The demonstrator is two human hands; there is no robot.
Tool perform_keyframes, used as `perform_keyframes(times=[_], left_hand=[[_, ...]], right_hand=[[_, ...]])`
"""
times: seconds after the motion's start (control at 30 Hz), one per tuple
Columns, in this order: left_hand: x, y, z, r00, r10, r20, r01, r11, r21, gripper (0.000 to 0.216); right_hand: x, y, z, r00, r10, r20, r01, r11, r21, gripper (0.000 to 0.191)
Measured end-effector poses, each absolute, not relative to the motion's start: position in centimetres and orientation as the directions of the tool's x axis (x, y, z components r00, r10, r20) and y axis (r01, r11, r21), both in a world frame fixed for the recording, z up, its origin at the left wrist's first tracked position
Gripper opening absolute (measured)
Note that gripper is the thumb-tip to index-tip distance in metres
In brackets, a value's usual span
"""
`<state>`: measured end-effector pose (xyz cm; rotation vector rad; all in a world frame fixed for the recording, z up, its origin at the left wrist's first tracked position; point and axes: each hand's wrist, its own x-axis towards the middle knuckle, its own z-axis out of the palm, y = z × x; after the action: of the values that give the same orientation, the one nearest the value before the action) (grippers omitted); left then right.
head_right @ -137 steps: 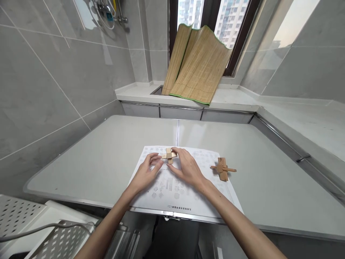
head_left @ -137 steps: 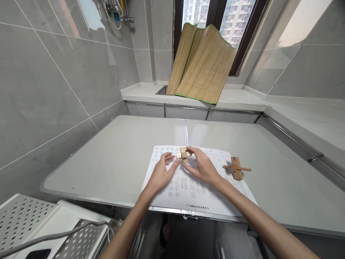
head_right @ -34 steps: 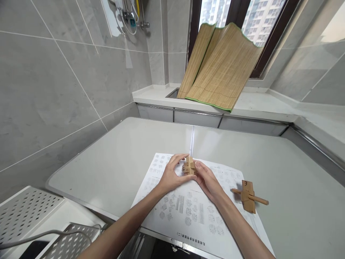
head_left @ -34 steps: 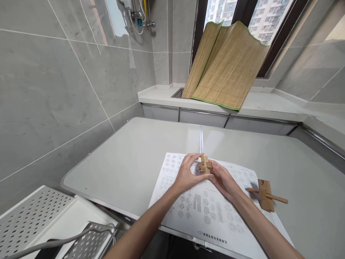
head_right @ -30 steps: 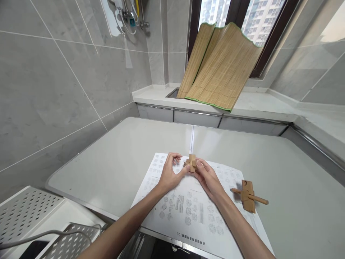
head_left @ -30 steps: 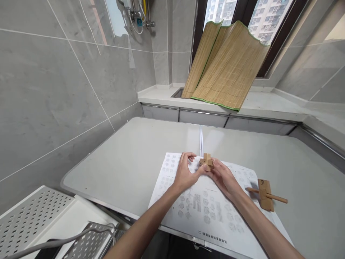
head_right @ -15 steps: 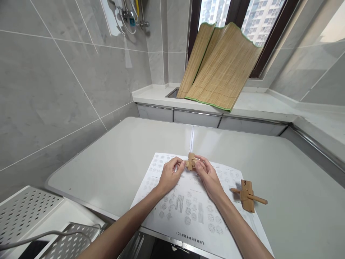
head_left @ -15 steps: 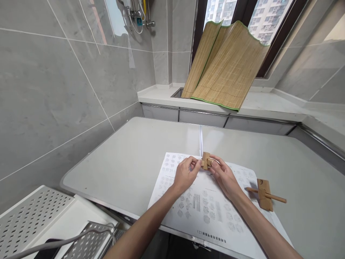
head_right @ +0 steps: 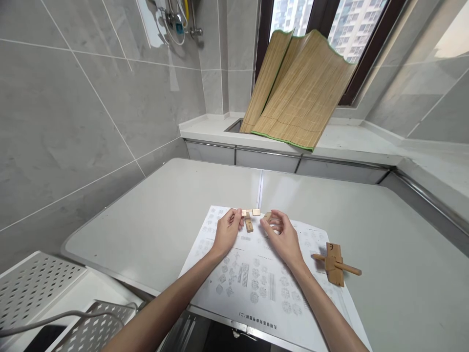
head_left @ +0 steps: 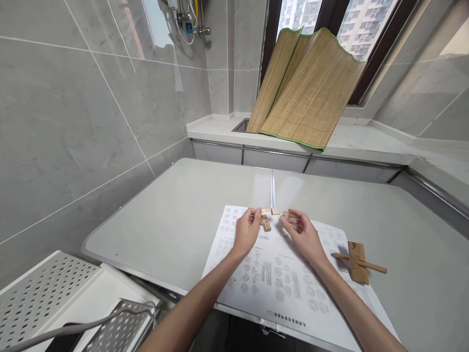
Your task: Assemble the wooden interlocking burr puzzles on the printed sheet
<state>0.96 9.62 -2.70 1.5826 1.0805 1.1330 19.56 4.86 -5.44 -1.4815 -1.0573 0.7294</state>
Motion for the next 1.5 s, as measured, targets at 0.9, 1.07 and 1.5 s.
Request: perform_keyframes(times=[0.9,1.07,1.5], left_hand=[[-1.4,11.1,-3.7,0.270,0.798,0.538,0.824,-0.481,0.300,0.029],[-1.3,10.6,-3.3,0.312,0.806,0.504,0.775,-0.522,0.356,0.021],[-0.2,10.9,-4.6,0.493,0.756,0.431,0.557,-0.654,0.511,0.072]], right_hand=[[19.9,4.9,-6.8,0.053,0.945,0.322,0.651,0.212,-0.729,0.052],[20.0,5.1,-6.8,0.048,0.938,0.342,0.641,0.233,-0.731,0.048],[20.0,5.3,-6.6,0.085,0.914,0.398,0.563,0.285,-0.775,0.037]])
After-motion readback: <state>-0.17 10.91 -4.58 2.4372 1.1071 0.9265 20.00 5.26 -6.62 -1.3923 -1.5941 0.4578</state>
